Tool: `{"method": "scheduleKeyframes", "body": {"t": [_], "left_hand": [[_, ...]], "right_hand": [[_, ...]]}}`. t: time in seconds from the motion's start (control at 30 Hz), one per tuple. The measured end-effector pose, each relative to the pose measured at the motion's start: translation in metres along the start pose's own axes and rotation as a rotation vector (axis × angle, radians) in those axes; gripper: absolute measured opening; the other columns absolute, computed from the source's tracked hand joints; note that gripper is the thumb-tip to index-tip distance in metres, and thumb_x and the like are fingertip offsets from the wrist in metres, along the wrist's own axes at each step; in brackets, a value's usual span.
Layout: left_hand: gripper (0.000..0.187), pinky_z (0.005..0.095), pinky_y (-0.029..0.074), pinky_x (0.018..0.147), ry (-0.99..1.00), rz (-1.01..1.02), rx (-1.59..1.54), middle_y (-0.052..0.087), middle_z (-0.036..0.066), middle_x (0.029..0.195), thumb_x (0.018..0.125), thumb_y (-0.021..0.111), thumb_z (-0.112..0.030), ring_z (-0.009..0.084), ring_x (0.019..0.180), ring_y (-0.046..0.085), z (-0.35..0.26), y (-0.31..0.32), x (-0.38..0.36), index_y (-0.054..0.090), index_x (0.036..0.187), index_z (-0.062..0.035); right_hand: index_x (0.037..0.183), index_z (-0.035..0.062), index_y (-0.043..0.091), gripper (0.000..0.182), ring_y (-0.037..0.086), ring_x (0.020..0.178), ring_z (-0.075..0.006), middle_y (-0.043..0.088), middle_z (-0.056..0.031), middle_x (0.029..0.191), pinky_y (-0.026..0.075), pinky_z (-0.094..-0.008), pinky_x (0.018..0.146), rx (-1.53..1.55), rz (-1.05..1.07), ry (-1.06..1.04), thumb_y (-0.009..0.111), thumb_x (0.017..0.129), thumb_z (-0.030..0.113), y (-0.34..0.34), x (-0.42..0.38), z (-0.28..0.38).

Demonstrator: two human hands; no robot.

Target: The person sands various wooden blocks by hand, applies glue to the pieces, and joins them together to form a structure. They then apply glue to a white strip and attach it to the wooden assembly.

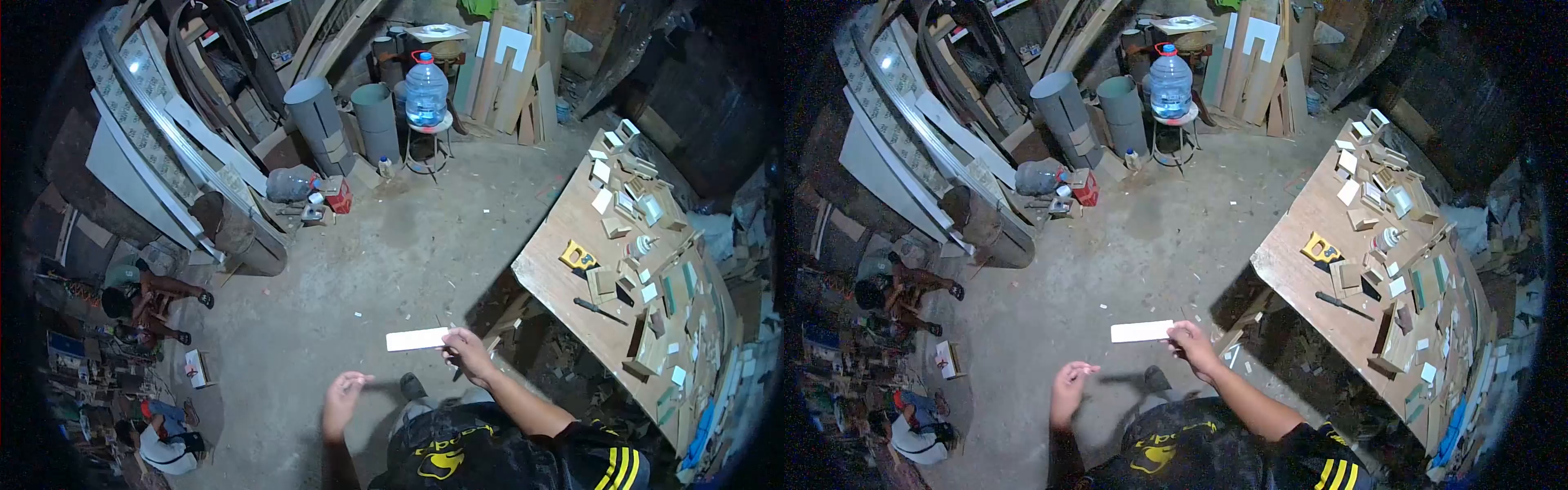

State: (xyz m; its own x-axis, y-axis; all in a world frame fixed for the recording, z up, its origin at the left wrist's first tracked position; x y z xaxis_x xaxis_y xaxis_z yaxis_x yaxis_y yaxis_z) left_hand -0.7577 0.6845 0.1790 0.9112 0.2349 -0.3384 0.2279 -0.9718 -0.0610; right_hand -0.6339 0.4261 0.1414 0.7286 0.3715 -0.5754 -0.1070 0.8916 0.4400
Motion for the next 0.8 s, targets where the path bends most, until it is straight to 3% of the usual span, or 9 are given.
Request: {"method": "scheduleKeyframes", "body": {"t": [0.2,0.4,0.57,0.67,0.8], "left_hand": [[0.010,0.0265,0.043,0.088,0.113,-0.032,-0.018,0.067,0.013,0.098,0.093,0.051,-0.007,0.0151,0.096,0.060,-0.013,-0.037,0.054,0.054,0.099,-0.0001],[0.008,0.0237,0.044,0.080,0.080,0.199,-0.022,0.068,0.012,0.096,0.093,0.053,-0.009,0.0112,0.089,0.060,-0.018,0.015,0.101,0.052,0.097,-0.0018],[0.007,0.0231,0.044,0.083,0.013,0.309,0.049,0.068,0.014,0.096,0.092,0.054,-0.007,0.0106,0.092,0.060,-0.032,0.033,0.146,0.054,0.095,-0.0014],[0.007,0.0240,0.044,0.082,0.032,0.323,-0.014,0.069,0.012,0.097,0.090,0.057,-0.008,0.0110,0.090,0.060,-0.042,0.035,0.185,0.056,0.095,-0.0027],[0.012,0.0248,0.046,0.080,-0.058,0.255,0.208,0.070,0.010,0.097,0.093,0.052,-0.011,0.0111,0.087,0.061,-0.064,0.048,0.257,0.058,0.094,-0.0006]], "right_hand": [[0.099,0.0080,0.055,0.018,0.055,0.069,-0.0069,0.059,-0.0002,0.079,0.042,-0.0214,0.059,-0.049,0.023,-0.039,0.061,0.090,0.022,0.025,0.010,-0.008],[0.100,0.0069,0.054,0.018,0.055,0.069,-0.0073,0.062,-0.0028,0.084,0.043,-0.0221,0.056,0.034,-0.127,-0.087,0.060,0.090,0.020,0.008,0.020,-0.004],[0.101,0.0062,0.053,0.018,0.055,0.068,-0.0082,0.062,-0.0055,0.088,0.044,-0.0222,0.055,0.159,-0.158,-0.083,0.059,0.091,0.020,-0.003,0.059,0.010],[0.100,0.0064,0.052,0.017,0.054,0.068,-0.0084,0.062,-0.0062,0.087,0.044,-0.0219,0.055,0.163,-0.146,-0.056,0.059,0.091,0.019,-0.012,0.098,0.029],[0.101,0.0061,0.052,0.018,0.054,0.068,-0.0080,0.060,-0.0054,0.085,0.044,-0.0219,0.054,0.199,-0.151,-0.036,0.060,0.090,0.019,-0.024,0.161,0.088]]}}
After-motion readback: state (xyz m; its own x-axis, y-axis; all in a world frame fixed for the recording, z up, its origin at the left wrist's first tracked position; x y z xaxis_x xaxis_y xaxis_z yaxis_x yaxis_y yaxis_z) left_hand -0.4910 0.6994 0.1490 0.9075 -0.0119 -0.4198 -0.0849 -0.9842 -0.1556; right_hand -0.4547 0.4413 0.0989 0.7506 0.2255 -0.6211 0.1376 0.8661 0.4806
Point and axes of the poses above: each hand's wrist, its own x-axis towards the middle knuckle, its own y-axis out of the palm, z = x × y, the point moved 1 cm from there along x, towards the middle knuckle
